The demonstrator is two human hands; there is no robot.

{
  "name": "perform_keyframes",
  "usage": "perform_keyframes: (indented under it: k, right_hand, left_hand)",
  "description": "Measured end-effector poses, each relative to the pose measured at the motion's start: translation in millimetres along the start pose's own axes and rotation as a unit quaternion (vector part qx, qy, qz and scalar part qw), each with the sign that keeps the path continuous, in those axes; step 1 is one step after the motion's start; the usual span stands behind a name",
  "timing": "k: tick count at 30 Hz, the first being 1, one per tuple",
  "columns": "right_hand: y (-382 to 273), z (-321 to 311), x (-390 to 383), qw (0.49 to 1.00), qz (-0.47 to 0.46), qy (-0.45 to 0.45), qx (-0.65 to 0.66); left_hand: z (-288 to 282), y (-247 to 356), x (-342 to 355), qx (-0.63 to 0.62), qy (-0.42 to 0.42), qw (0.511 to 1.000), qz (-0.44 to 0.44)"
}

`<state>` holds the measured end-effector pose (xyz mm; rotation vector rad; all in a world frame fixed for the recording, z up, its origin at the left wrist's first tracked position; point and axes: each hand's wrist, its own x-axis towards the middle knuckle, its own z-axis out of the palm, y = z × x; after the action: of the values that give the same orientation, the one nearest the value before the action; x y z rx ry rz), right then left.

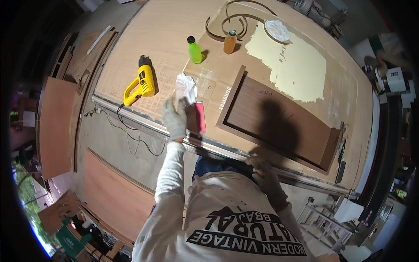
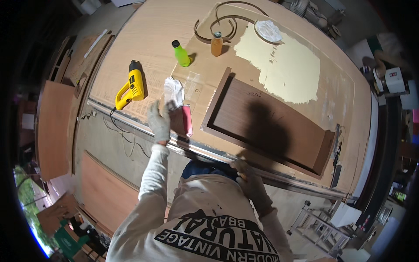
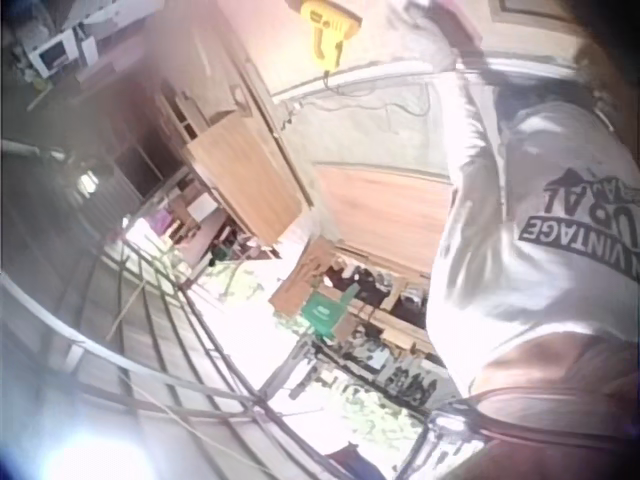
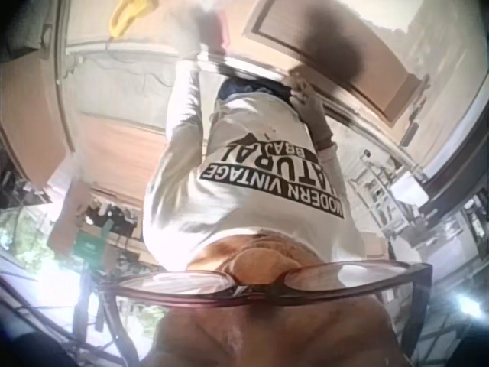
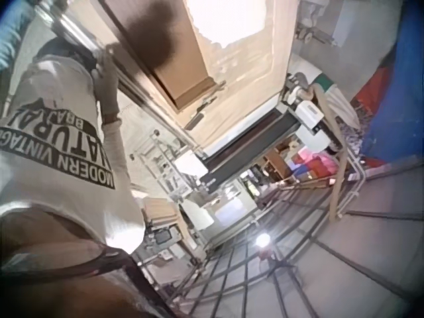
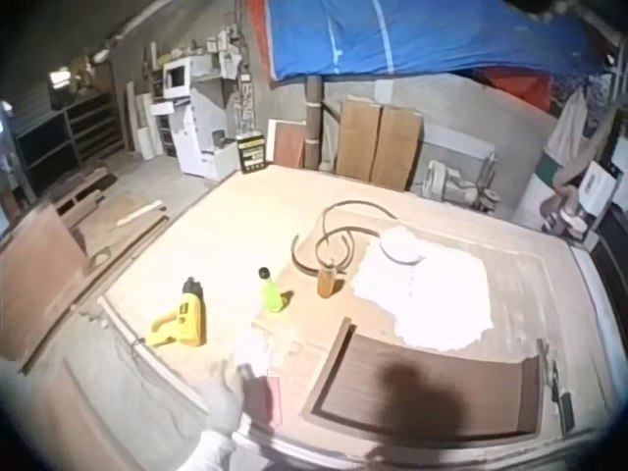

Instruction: The person applies adhesive and veneer edging to a wooden cabinet box, using a hammer to secure it, a heat gun to bond the adhesive, and a scraper to trim the excess.

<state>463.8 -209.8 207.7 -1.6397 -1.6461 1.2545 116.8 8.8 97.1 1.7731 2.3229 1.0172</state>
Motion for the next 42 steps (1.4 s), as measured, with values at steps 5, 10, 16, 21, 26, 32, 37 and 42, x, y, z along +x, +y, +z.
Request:
perform_keyframes:
  k: [5, 10, 16, 21, 26, 32, 37, 42]
  right_hand:
    - [17, 23, -67, 0.943, 0.326, 0.042, 0.045]
    - [-10, 41, -88, 0.884, 0.442, 0.126, 0.079]
    - [-27, 64, -97, 0.903, 0.360, 0.217, 0.086]
    - [-33, 63, -92, 0.887, 0.419, 0.182, 0.060]
    - [-33, 70, -111, 0.915, 0.360, 0.172, 0.059]
    - [-17, 57, -138, 0.953, 0.272, 0.131, 0.024]
    - [38, 40, -190, 0.973, 0.099, 0.198, -0.062]
    - [84, 2, -278, 0.959, 0.183, 0.215, 0.015]
  left_hand:
    - [-13, 59, -49, -0.286, -0.423, 0.857, -0.072]
    - [28, 39, -55, -0.345, -0.476, 0.789, -0.177]
    - [64, 62, -15, -0.268, -0.488, 0.816, -0.153]
    - [82, 67, 4, -0.303, -0.525, 0.778, -0.168]
    - [53, 50, -15, -0.358, -0.556, 0.737, -0.140]
    - [35, 12, -49, -0.291, -0.560, 0.772, -0.084]
    - [-5, 9, -105, 0.006, -0.206, 0.958, 0.200]
    - [9, 126, -176, 0.217, -0.293, 0.850, 0.379]
